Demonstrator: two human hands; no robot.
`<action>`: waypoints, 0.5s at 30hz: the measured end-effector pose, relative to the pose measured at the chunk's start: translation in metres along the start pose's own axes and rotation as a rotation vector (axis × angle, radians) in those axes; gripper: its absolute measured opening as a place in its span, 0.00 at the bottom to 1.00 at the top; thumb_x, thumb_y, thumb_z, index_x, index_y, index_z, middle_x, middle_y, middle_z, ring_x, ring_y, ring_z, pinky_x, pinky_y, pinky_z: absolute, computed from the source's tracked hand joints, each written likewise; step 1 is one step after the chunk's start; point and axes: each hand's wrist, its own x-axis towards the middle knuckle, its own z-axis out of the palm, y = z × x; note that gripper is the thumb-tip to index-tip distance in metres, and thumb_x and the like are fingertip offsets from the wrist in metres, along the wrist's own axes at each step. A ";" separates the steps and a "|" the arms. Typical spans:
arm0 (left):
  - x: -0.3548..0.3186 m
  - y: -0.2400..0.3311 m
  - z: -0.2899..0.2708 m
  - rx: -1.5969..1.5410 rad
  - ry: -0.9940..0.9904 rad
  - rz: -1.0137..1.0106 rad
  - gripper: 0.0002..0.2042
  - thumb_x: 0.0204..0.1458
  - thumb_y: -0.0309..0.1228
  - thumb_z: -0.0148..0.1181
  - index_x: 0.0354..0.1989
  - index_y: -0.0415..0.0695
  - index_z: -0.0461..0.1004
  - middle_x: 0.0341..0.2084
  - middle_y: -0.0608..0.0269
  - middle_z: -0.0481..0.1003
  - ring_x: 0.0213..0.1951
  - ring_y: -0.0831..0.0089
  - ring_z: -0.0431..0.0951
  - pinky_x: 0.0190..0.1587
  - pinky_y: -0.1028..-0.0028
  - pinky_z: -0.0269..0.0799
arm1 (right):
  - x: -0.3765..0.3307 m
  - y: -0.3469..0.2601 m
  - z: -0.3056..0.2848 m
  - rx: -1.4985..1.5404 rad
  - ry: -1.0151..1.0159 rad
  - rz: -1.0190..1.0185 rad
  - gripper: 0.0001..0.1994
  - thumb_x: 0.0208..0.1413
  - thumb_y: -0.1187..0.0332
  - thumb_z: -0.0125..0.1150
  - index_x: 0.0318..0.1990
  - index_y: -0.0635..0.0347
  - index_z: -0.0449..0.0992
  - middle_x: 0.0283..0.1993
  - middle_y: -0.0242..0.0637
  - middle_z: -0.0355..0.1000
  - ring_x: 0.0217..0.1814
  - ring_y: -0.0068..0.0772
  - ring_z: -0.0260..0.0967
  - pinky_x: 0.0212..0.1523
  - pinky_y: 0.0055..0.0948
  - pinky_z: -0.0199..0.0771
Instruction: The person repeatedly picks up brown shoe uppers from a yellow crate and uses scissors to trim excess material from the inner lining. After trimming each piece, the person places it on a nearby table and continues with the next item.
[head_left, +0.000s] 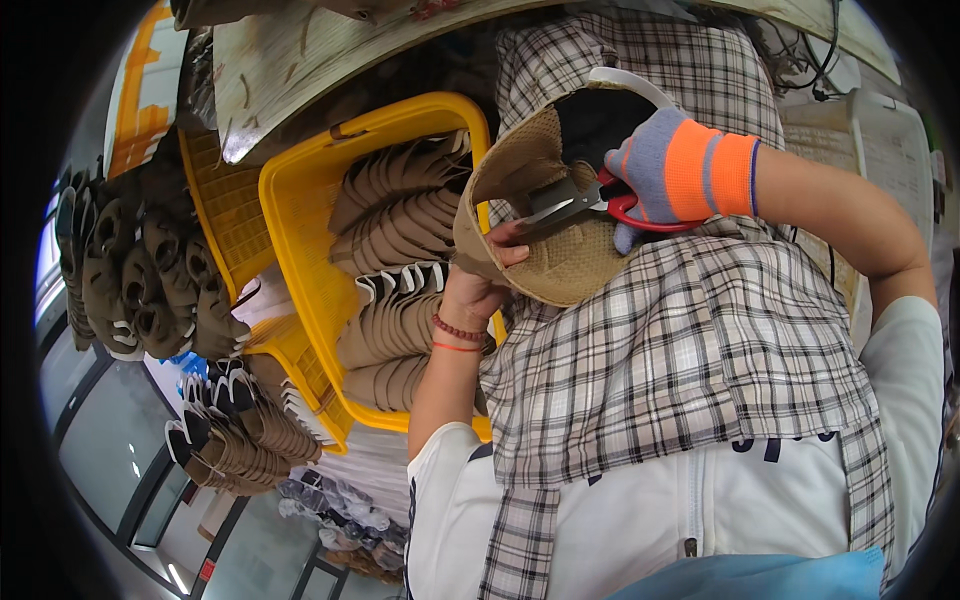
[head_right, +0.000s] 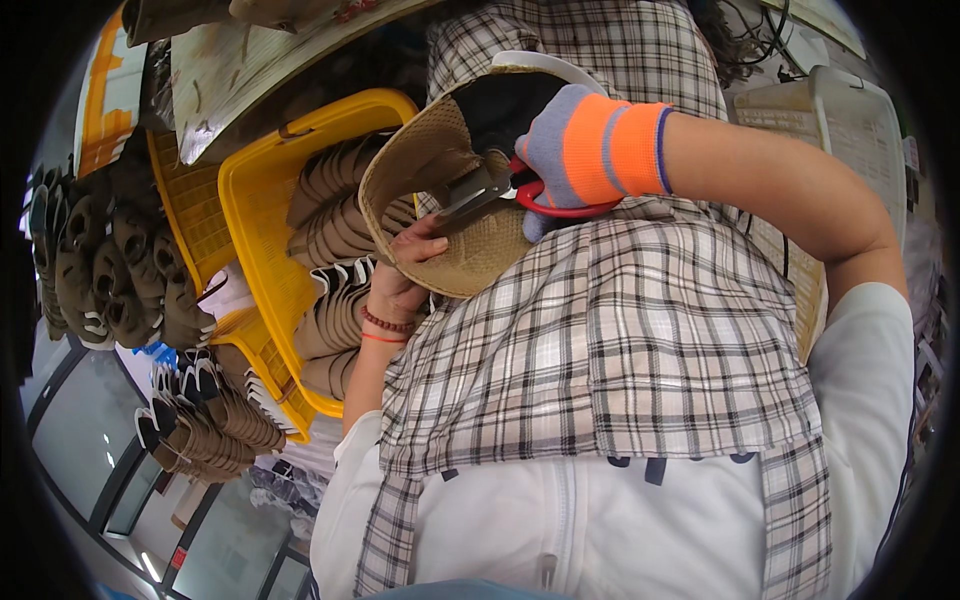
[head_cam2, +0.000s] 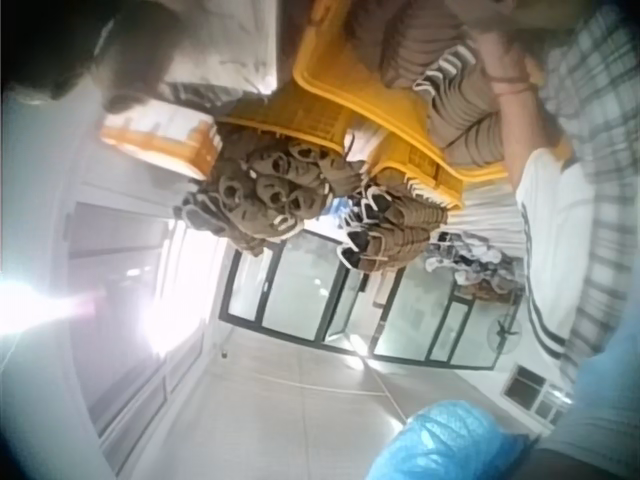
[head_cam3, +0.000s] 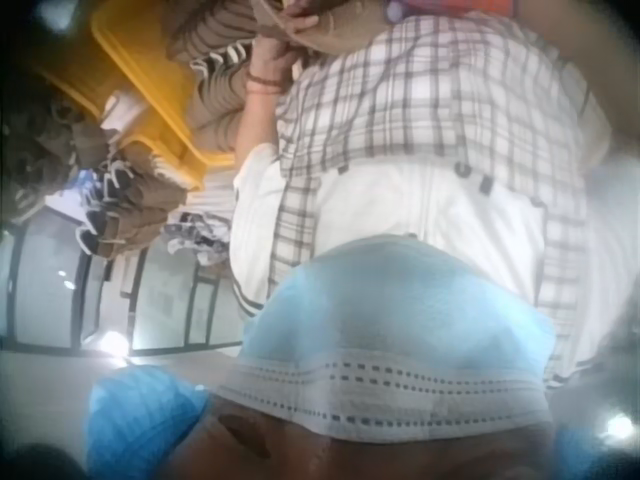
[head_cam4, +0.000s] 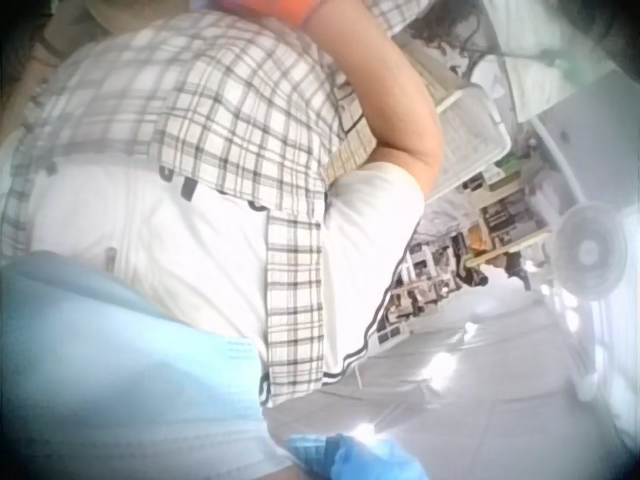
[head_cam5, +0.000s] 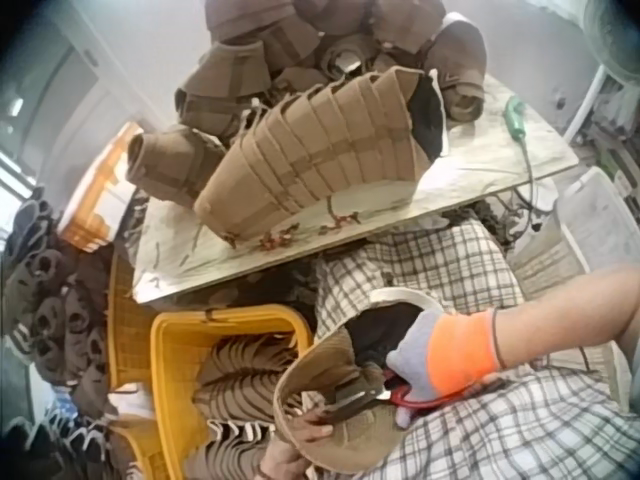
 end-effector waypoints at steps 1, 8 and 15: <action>-0.001 0.000 0.001 0.003 -0.008 0.002 0.20 0.48 0.16 0.60 0.52 0.34 0.72 0.47 0.56 0.76 0.48 0.66 0.77 0.53 0.69 0.74 | 0.001 0.000 0.000 0.004 -0.017 0.005 0.33 0.43 0.35 0.62 0.35 0.61 0.78 0.24 0.41 0.75 0.27 0.42 0.76 0.29 0.34 0.77; 0.001 0.007 -0.009 0.158 0.058 0.050 0.17 0.50 0.18 0.60 0.51 0.35 0.72 0.42 0.58 0.76 0.45 0.68 0.76 0.47 0.70 0.75 | -0.001 0.012 -0.010 0.103 -0.201 0.084 0.23 0.51 0.46 0.60 0.38 0.60 0.80 0.27 0.44 0.77 0.29 0.41 0.76 0.30 0.35 0.76; 0.044 0.008 -0.034 0.164 -0.014 0.590 0.09 0.58 0.23 0.53 0.46 0.38 0.71 0.33 0.62 0.73 0.38 0.70 0.74 0.39 0.70 0.74 | 0.024 0.056 0.000 0.640 -0.630 0.062 0.22 0.57 0.49 0.54 0.34 0.62 0.80 0.22 0.37 0.74 0.24 0.30 0.72 0.24 0.28 0.72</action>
